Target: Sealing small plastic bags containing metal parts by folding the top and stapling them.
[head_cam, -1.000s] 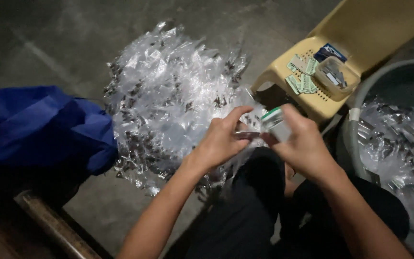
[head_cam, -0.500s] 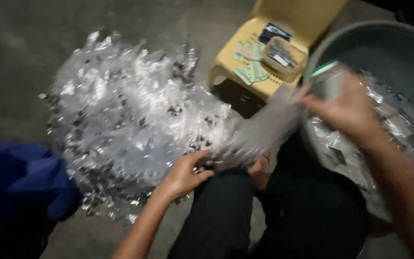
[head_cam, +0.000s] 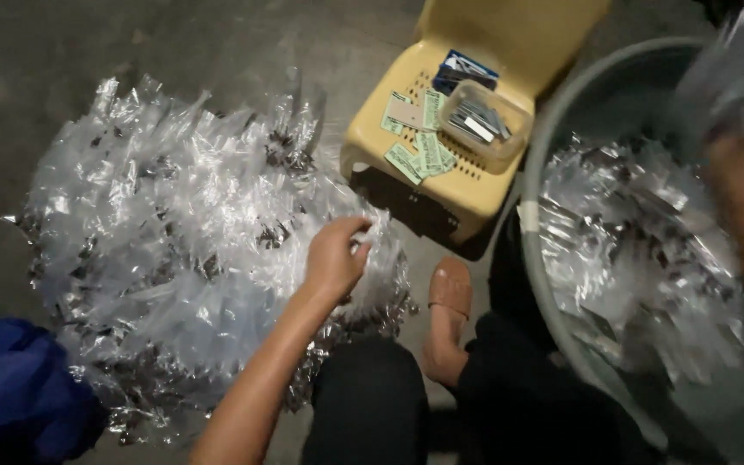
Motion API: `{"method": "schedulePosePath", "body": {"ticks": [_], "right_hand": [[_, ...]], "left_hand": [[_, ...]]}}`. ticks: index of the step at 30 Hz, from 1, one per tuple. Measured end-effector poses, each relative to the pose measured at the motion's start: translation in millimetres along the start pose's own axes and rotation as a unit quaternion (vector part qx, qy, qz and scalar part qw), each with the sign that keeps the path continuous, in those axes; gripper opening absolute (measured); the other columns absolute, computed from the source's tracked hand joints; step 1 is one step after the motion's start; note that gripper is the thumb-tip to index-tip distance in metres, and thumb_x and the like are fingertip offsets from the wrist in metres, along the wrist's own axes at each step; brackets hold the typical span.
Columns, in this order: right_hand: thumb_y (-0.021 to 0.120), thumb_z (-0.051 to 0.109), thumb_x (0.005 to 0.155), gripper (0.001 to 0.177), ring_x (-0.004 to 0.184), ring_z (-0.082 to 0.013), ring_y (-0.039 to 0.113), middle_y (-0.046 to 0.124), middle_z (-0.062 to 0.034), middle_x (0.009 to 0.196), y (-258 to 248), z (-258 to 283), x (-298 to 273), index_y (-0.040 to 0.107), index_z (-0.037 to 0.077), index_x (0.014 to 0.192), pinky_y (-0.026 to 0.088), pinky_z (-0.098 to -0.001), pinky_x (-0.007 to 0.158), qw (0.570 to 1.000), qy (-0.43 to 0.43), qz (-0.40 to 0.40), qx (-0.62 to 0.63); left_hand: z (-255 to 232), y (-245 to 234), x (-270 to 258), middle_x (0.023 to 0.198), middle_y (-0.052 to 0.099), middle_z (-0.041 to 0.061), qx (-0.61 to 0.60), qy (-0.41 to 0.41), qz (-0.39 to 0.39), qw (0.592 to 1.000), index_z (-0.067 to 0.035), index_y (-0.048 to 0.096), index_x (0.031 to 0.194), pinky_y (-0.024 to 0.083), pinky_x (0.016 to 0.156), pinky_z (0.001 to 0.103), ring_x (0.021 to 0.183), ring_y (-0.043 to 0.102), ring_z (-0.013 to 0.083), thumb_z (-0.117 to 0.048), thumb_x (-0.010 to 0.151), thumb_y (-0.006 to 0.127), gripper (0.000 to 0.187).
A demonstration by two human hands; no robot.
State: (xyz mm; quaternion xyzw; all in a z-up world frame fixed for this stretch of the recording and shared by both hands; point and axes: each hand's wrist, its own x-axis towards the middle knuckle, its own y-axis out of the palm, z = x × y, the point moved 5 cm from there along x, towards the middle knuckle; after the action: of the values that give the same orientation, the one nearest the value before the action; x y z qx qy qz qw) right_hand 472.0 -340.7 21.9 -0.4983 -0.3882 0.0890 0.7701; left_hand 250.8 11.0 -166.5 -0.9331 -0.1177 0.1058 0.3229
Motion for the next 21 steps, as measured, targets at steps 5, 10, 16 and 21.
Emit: {"method": "schedulePosePath", "body": {"ticks": [5,10,16,21], "right_hand": [[0.077,0.016,0.084,0.038,0.077,-0.0484,0.068,0.071,-0.0221,0.092,162,-149,-168,0.058,0.008,0.117,0.052,-0.0536,0.064,0.943,0.225,0.168,-0.176],[0.072,0.012,0.088,0.037,0.091,-0.0478,0.068,0.071,-0.0267,0.110,150,-100,-169,0.061,0.003,0.122,0.050,-0.0536,0.067,0.913,0.326,0.242,-0.044],[0.075,0.003,0.091,0.026,0.092,-0.0377,0.056,0.061,-0.0240,0.108,111,-91,-145,0.065,-0.004,0.114,0.044,-0.0480,0.071,0.958,0.238,0.159,-0.009],[0.082,0.016,0.097,0.028,0.079,-0.0299,0.061,0.067,-0.0150,0.094,87,-50,-129,0.063,0.002,0.111,0.046,-0.0449,0.067,0.955,0.271,0.112,0.039]], "left_hand": [[-8,57,94,0.102,0.066,0.015,0.197,0.218,-0.065,0.954,-0.008,0.067,0.114,0.043,0.075,0.051,0.093,0.060,0.0386,0.004,0.073,0.062,0.042],[-25,73,151,0.114,0.063,0.011,0.387,0.194,-0.028,0.901,-0.012,0.065,0.113,0.044,0.090,0.054,0.103,0.060,0.0323,0.000,0.058,0.083,0.059],[-7,64,171,0.099,0.070,0.005,0.430,0.150,0.072,0.887,-0.020,0.073,0.097,0.037,0.103,0.051,0.101,0.061,0.0272,-0.003,0.080,0.072,0.023],[2,34,147,0.068,0.060,0.010,0.362,0.337,-0.225,0.839,-0.010,0.064,0.071,0.043,0.093,0.054,0.070,0.054,0.0319,-0.003,0.064,0.068,0.011]]}}
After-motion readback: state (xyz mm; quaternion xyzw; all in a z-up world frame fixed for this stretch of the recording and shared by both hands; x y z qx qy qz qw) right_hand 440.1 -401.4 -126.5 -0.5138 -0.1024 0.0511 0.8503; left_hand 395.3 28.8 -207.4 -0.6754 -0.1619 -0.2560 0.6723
